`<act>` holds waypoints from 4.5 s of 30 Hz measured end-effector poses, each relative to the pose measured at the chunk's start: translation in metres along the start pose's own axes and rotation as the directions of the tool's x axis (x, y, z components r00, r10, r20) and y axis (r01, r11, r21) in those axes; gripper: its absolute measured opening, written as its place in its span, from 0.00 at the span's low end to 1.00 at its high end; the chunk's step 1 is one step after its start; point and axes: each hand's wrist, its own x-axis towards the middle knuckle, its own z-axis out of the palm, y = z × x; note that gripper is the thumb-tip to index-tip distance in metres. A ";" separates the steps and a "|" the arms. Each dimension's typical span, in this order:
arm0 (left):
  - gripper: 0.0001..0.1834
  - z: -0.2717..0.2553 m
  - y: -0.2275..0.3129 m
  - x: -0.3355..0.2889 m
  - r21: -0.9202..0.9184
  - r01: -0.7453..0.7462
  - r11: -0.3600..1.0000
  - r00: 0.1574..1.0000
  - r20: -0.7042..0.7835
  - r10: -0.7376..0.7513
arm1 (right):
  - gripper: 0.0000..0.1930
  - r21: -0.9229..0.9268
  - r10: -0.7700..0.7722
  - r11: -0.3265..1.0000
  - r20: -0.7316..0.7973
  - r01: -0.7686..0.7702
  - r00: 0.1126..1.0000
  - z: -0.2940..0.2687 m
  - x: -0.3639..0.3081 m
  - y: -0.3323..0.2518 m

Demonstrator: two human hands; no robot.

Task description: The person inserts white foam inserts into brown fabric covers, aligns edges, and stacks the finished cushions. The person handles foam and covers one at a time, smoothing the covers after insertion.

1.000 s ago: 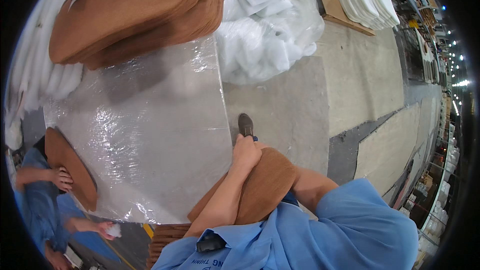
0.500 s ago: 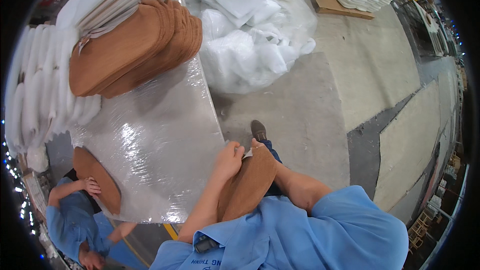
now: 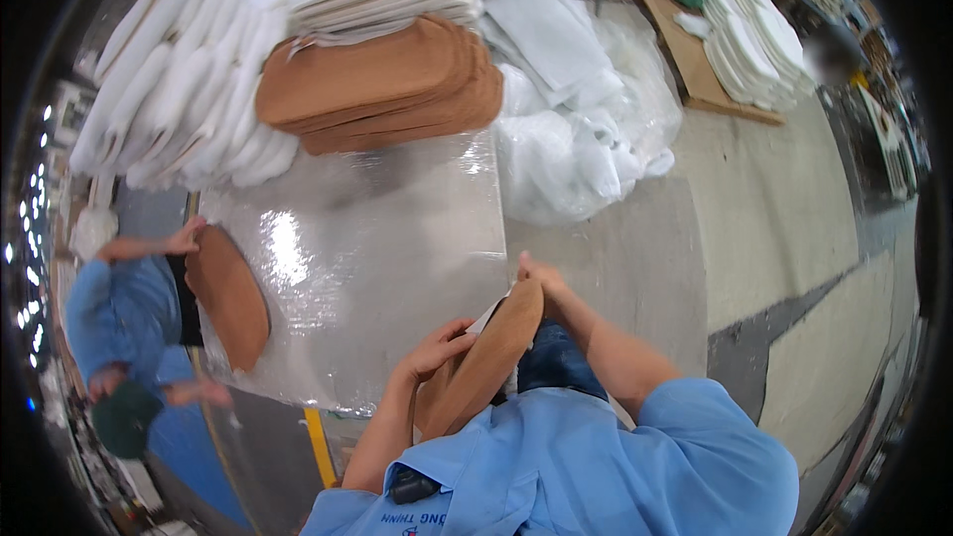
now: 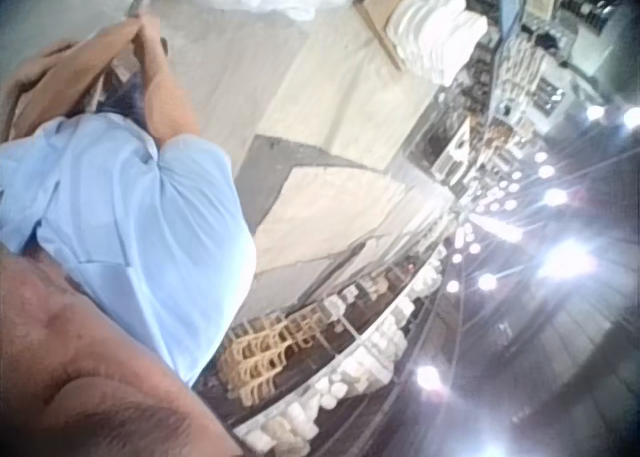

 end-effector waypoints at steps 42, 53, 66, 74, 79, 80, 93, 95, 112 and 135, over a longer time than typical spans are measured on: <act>0.20 0.089 -0.138 -0.101 0.109 0.206 0.973 0.229 -0.971 0.060 | 0.21 -0.470 0.207 -0.313 0.815 0.825 0.542 0.186 0.029 -0.061; 0.18 0.103 -0.156 -0.113 -0.107 0.156 0.982 -0.120 -0.989 -0.088 | 0.21 -0.557 0.067 -0.213 0.811 0.803 0.581 0.181 0.037 -0.058; 0.33 0.226 -0.185 -0.172 -0.751 -0.558 0.353 0.600 -0.659 -0.453 | 0.32 -0.994 0.631 0.062 0.110 0.091 0.768 0.118 -0.012 -0.152; 0.33 0.195 -0.191 -0.145 -0.789 -0.437 0.432 0.514 -0.613 -0.600 | 0.32 -0.989 0.564 -0.100 0.036 0.111 0.825 0.145 0.011 -0.110; 0.38 0.179 -0.202 -0.135 -0.831 -0.259 0.492 0.459 -0.555 -0.694 | 0.34 -0.990 0.638 -0.116 -0.016 0.076 0.770 0.155 0.016 -0.107; 0.39 0.172 -0.201 -0.135 -0.823 -0.216 0.525 0.435 -0.563 -0.703 | 0.34 -0.993 0.633 -0.090 0.004 0.080 0.774 0.152 0.023 -0.105; 0.39 0.119 -0.154 -0.159 -0.635 -0.106 0.765 0.621 -0.643 -0.448 | 0.25 -0.354 0.476 0.866 0.361 -0.354 0.802 0.019 -0.040 -0.105; 0.38 0.099 -0.143 -0.168 -0.565 -0.052 0.823 0.636 -0.654 -0.409 | 0.24 -0.239 0.483 0.875 0.372 -0.421 0.793 -0.009 -0.061 -0.102; 0.22 0.079 0.096 0.087 0.765 -0.022 0.643 0.987 -0.086 0.136 | 0.16 0.507 0.209 0.827 0.123 -0.243 0.970 -0.072 -0.086 0.047; 0.21 0.118 0.098 0.266 0.739 0.418 0.529 0.685 0.127 -0.718 | 0.36 0.959 0.335 0.282 -0.122 0.025 0.934 -0.003 0.013 0.109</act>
